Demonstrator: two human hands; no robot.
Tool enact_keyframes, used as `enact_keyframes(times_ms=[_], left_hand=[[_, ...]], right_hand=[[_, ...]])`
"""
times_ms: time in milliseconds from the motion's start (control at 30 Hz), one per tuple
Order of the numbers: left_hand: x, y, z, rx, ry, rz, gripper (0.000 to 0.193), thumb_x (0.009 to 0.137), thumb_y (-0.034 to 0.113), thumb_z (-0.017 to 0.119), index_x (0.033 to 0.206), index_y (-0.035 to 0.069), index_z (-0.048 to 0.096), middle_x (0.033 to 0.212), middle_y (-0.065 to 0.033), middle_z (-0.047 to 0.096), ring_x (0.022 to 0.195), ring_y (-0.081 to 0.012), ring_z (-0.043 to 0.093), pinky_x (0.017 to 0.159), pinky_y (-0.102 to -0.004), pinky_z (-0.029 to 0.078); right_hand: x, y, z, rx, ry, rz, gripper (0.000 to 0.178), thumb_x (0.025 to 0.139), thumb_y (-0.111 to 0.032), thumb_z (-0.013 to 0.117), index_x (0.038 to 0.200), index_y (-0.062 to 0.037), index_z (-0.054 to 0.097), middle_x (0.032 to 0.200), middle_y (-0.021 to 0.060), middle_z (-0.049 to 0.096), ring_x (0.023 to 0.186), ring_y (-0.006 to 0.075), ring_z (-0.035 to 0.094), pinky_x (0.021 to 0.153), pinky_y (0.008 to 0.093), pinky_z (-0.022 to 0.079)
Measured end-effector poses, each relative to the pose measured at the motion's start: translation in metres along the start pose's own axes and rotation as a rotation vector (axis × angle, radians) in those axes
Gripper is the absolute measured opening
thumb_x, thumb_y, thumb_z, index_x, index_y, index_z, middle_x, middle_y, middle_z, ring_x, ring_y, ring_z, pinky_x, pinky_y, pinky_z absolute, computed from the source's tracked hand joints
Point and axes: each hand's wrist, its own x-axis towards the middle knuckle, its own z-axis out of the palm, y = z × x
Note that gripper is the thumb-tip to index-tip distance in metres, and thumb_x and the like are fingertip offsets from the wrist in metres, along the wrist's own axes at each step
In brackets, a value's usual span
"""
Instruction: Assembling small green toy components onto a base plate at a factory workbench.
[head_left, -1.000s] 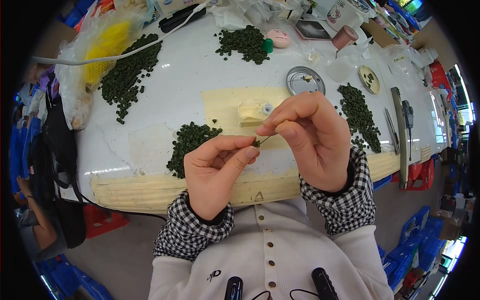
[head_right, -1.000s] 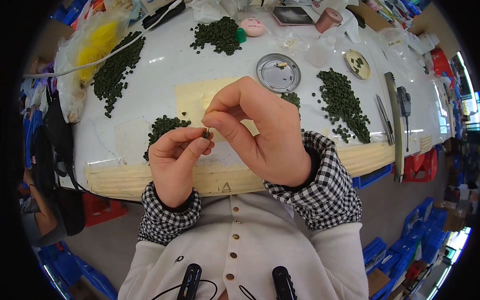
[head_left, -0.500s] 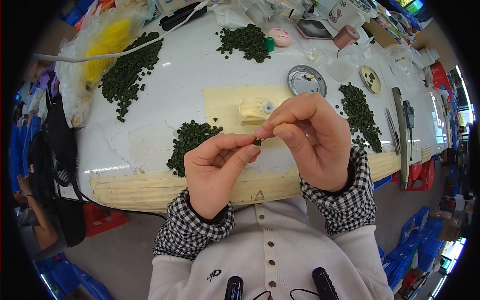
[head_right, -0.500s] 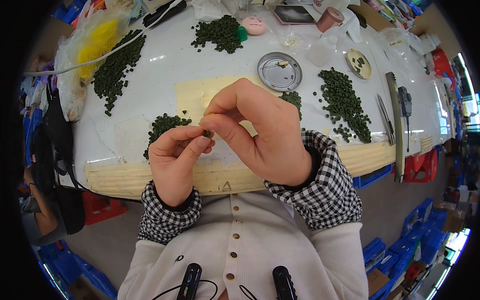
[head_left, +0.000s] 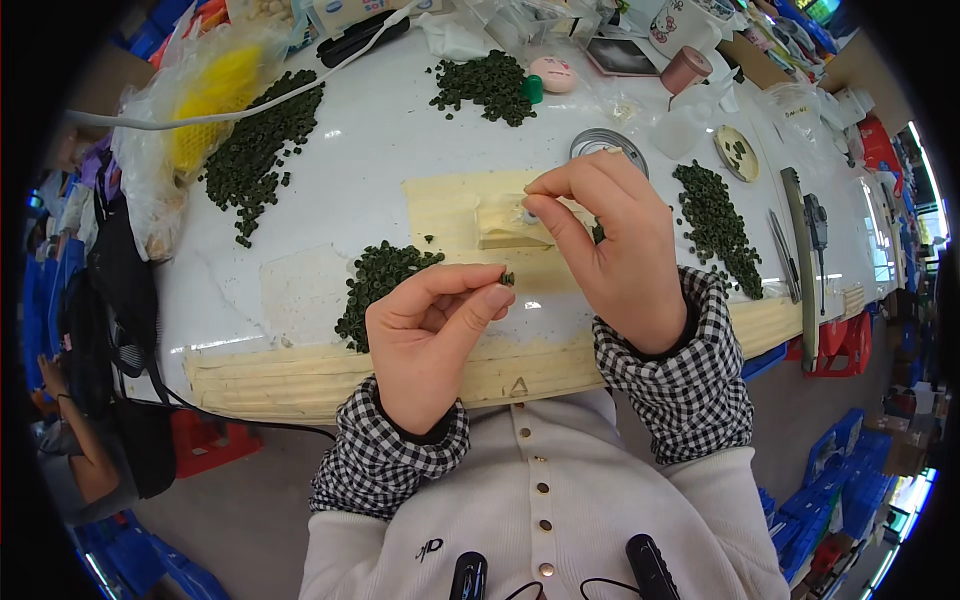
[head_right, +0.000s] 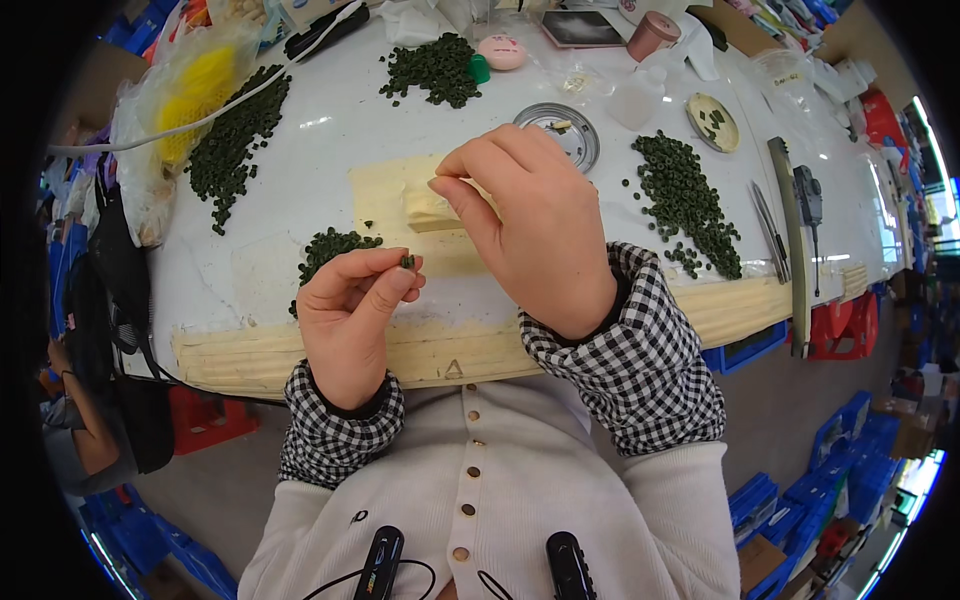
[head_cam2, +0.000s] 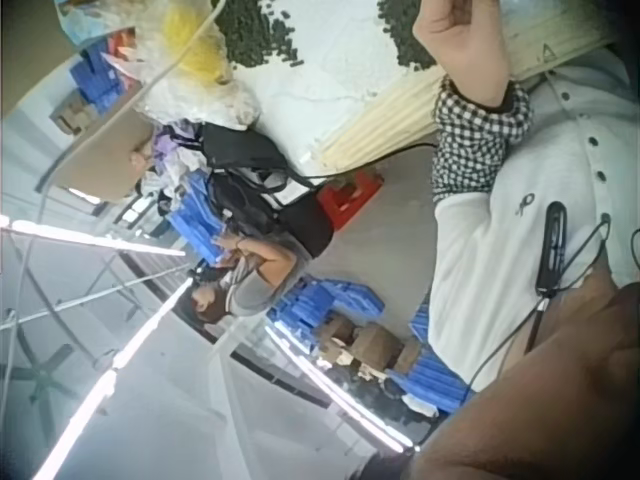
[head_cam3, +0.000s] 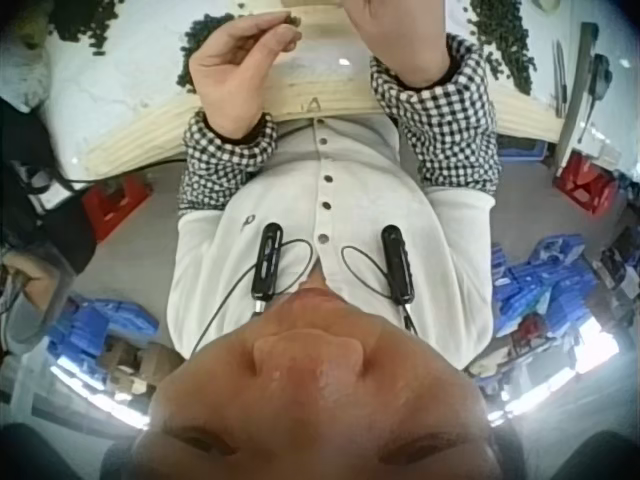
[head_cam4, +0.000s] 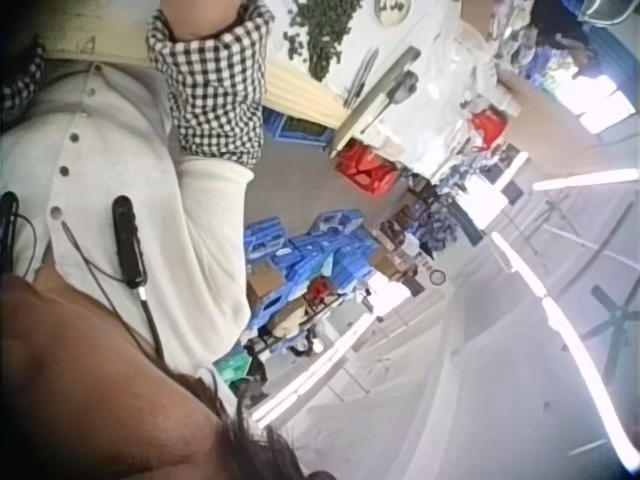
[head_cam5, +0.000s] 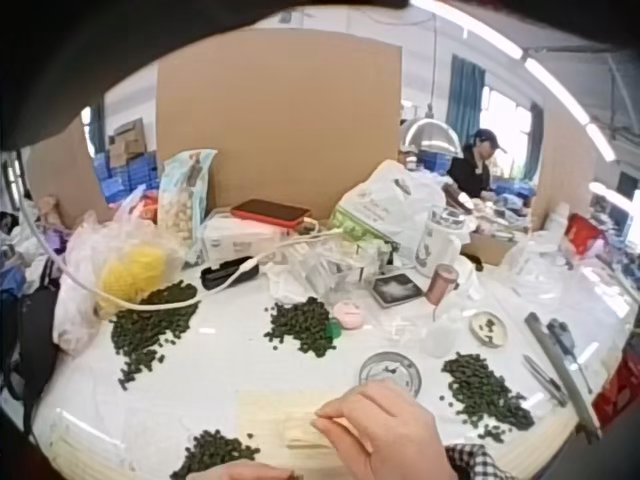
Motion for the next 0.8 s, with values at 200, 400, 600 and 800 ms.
enact_keyframes(times_ms=[200, 400, 600, 800], left_hand=[[0.000, -0.002, -0.001, -0.017, 0.016, 0.029, 0.018, 0.086, -0.005, 0.066, 0.104, -0.005, 0.066, 0.094, -0.0087, 0.069, 0.085, -0.0121, 0.066, 0.078, -0.0235, 0.053], [-0.001, -0.002, -0.001, -0.021, 0.005, 0.048, 0.018, 0.086, -0.006, 0.066, 0.104, -0.004, 0.066, 0.095, -0.0086, 0.068, 0.086, -0.0116, 0.065, 0.079, -0.0232, 0.053], [0.000, -0.002, 0.000, -0.003, -0.015, 0.081, 0.018, 0.086, -0.006, 0.065, 0.104, -0.004, 0.067, 0.096, -0.0080, 0.068, 0.087, -0.0110, 0.064, 0.078, -0.0224, 0.052], [0.000, -0.005, -0.002, 0.057, -0.026, 0.125, 0.018, 0.084, -0.008, 0.066, 0.102, -0.003, 0.068, 0.095, -0.0084, 0.067, 0.085, -0.0106, 0.063, 0.074, -0.0217, 0.050]], right_hand=[[-0.008, -0.021, -0.022, 0.052, 0.033, -0.019, 0.019, 0.079, 0.000, 0.070, 0.098, -0.0020, 0.068, 0.083, 0.0098, 0.061, 0.076, 0.0267, 0.058, 0.067, 0.0335, 0.046], [-0.037, -0.034, -0.023, 0.345, -0.175, 0.145, 0.030, 0.081, 0.003, 0.066, 0.110, -0.0001, 0.067, 0.088, 0.0107, 0.061, 0.076, 0.0217, 0.057, 0.064, 0.0293, 0.046], [-0.044, -0.036, -0.018, 0.405, -0.197, 0.162, 0.033, 0.081, 0.004, 0.065, 0.114, 0.0002, 0.066, 0.090, 0.0107, 0.062, 0.077, 0.0214, 0.058, 0.066, 0.0288, 0.047], [-0.043, -0.037, -0.021, 0.372, -0.215, 0.142, 0.032, 0.081, 0.003, 0.067, 0.113, -0.0004, 0.067, 0.089, 0.0098, 0.062, 0.077, 0.0215, 0.058, 0.066, 0.0289, 0.048]])
